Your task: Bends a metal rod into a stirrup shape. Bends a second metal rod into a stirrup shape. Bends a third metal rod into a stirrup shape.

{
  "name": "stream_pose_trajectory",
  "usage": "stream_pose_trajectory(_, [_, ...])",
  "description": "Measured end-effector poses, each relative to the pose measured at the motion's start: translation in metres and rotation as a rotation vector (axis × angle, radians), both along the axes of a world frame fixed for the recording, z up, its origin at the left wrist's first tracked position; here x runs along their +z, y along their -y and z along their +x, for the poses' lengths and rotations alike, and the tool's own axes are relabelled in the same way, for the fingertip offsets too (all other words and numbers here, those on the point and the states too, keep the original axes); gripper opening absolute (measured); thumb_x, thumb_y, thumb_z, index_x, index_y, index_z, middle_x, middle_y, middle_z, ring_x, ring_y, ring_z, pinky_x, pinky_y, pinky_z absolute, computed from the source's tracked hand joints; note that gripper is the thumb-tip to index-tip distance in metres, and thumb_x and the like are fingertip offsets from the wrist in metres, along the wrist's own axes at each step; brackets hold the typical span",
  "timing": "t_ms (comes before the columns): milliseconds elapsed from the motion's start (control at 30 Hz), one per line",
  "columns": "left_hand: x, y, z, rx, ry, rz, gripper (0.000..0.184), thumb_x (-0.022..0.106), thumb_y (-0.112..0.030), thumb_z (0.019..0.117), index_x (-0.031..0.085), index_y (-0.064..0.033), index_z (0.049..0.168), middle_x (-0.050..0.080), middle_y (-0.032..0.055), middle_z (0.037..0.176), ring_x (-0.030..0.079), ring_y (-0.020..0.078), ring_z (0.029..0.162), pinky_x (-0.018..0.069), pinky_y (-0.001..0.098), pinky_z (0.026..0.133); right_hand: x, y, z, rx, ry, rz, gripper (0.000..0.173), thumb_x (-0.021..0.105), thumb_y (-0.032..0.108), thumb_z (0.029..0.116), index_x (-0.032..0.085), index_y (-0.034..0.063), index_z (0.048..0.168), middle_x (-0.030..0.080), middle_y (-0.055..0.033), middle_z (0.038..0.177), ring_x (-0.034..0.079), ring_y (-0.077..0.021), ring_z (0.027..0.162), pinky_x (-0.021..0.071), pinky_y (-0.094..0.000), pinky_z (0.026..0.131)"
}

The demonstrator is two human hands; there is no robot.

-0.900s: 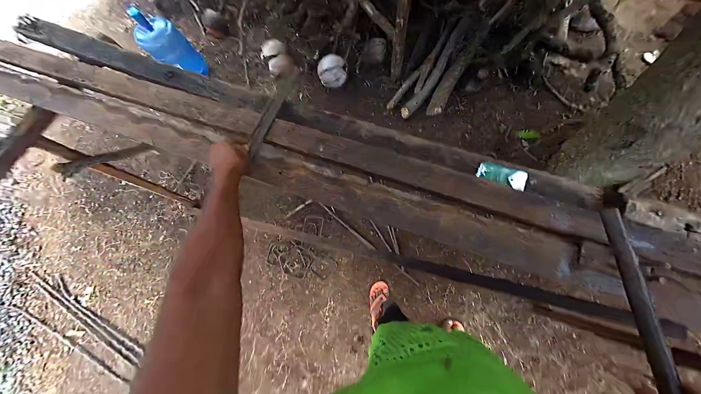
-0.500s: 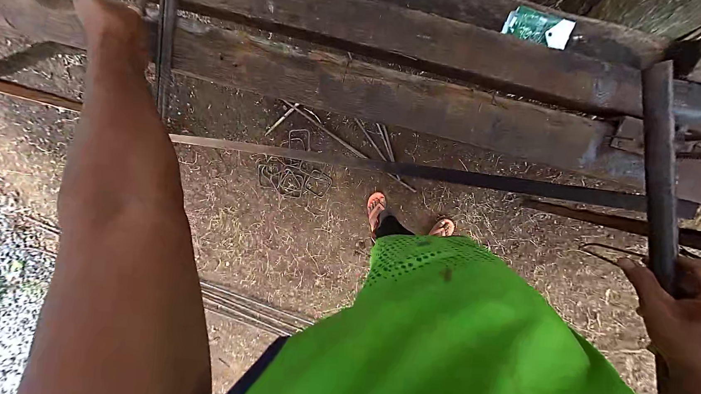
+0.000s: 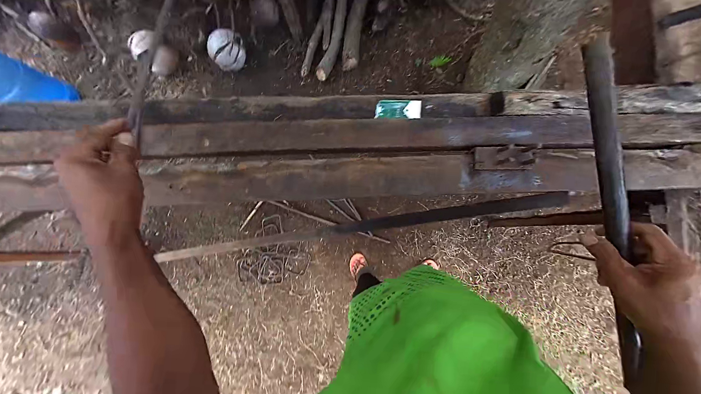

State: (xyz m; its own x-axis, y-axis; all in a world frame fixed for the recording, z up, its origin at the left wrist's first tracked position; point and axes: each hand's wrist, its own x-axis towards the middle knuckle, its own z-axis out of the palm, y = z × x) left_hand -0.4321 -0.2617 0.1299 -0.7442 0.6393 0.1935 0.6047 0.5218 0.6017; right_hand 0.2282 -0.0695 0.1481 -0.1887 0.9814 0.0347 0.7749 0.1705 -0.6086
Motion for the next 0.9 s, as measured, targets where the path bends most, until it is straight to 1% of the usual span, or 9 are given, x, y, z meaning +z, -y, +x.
stream_pose_trajectory(67, [-0.005,-0.035,0.047,-0.171,-0.041,0.006,0.040,0.048,-0.036,0.1088,0.059,-0.0137,0.140,0.065,0.0161,0.128,0.067,0.0278,0.102,0.0545,0.0504,0.090,0.004,-0.005,0.013,-0.006,-0.042,0.075,0.052,0.060,0.042,0.1006,0.059,-0.0020,0.128,0.061,-0.0133,0.082,0.054,-0.0159,0.058,0.0499,-0.0394,0.056])
stream_pose_trajectory(167, [-0.006,-0.106,0.139,-0.432,-0.074,0.046,0.035,0.047,-0.024,0.1097,0.062,-0.0051,0.135,0.063,0.0205,0.133,0.064,0.0339,0.117,0.0503,0.0544,0.102,0.001,-0.014,0.039,-0.067,-0.061,0.133,0.049,0.051,0.045,0.1046,0.058,0.0033,0.131,0.061,-0.0131,0.081,0.058,-0.0222,0.058,0.0526,-0.0463,0.055])
stream_pose_trajectory(267, [-0.029,-0.164,0.213,-0.632,-0.120,0.056,0.031,0.048,-0.019,0.1085,0.068,-0.0049,0.128,0.066,0.0195,0.127,0.062,0.0361,0.120,0.0462,0.0600,0.106,-0.019,-0.014,0.075,-0.183,-0.087,0.201,0.058,0.042,0.060,0.1044,0.060,0.0051,0.113,0.049,-0.0045,0.066,0.048,-0.0165,0.050,0.0438,-0.0399,0.048])
stream_pose_trajectory(333, [-0.043,-0.188,0.253,-0.706,-0.130,0.039,0.030,0.049,-0.016,0.1073,0.071,-0.0076,0.126,0.068,0.0186,0.124,0.062,0.0384,0.118,0.0440,0.0662,0.102,-0.034,-0.010,0.107,-0.224,-0.091,0.244,0.061,0.045,0.058,0.1043,0.062,0.0004,0.105,0.050,-0.0058,0.066,0.048,-0.0147,0.052,0.0439,-0.0370,0.050])
stream_pose_trajectory(400, [-0.054,-0.203,0.282,-0.755,-0.133,0.024,0.028,0.052,-0.014,0.1061,0.072,-0.0089,0.125,0.069,0.0174,0.121,0.064,0.0370,0.116,0.0451,0.0647,0.101,-0.049,0.000,0.138,-0.272,-0.070,0.214,0.061,0.047,0.056,0.1044,0.064,-0.0032,0.103,0.052,-0.0092,0.068,0.049,-0.0161,0.056,0.0435,-0.0382,0.054])
stream_pose_trajectory(533, [-0.073,-0.218,0.312,-0.769,-0.120,-0.017,0.027,0.053,-0.012,0.1052,0.072,-0.0082,0.124,0.069,0.0174,0.121,0.063,0.0366,0.116,0.0444,0.0635,0.101,-0.081,0.016,0.193,-0.339,-0.037,0.084,0.061,0.049,0.054,0.1043,0.065,-0.0051,0.102,0.056,-0.0133,0.069,0.050,-0.0196,0.057,0.0437,-0.0413,0.055])
stream_pose_trajectory(667, [-0.093,-0.217,0.314,-0.717,-0.093,-0.050,0.027,0.053,-0.010,0.1053,0.072,-0.0054,0.124,0.068,0.0192,0.121,0.064,0.0354,0.117,0.0465,0.0598,0.103,-0.104,0.018,0.232,-0.359,-0.017,-0.018,0.065,0.047,0.056,0.1036,0.065,-0.0058,0.103,0.056,-0.0154,0.068,0.051,-0.0241,0.057,0.0430,-0.0461,0.055])
stream_pose_trajectory(767, [-0.105,-0.206,0.307,-0.671,-0.110,-0.103,0.027,0.054,-0.015,0.1057,0.073,-0.0083,0.124,0.068,0.0182,0.121,0.062,0.0360,0.118,0.0432,0.0626,0.104,-0.111,0.010,0.251,-0.345,-0.003,-0.061,0.067,0.047,0.059,0.1025,0.066,-0.0051,0.104,0.057,-0.0170,0.070,0.053,-0.0271,0.059,0.0436,-0.0491,0.056])
stream_pose_trajectory(900, [-0.108,-0.204,0.301,-0.653,-0.169,-0.140,0.029,0.051,-0.014,0.1061,0.073,-0.0075,0.123,0.068,0.0207,0.124,0.062,0.0393,0.121,0.0419,0.0641,0.105,-0.107,-0.013,0.258,-0.279,0.033,-0.016,0.074,0.043,0.066,0.1010,0.067,-0.0040,0.102,0.058,-0.0183,0.068,0.055,-0.0305,0.057,0.0435,-0.0522,0.055])
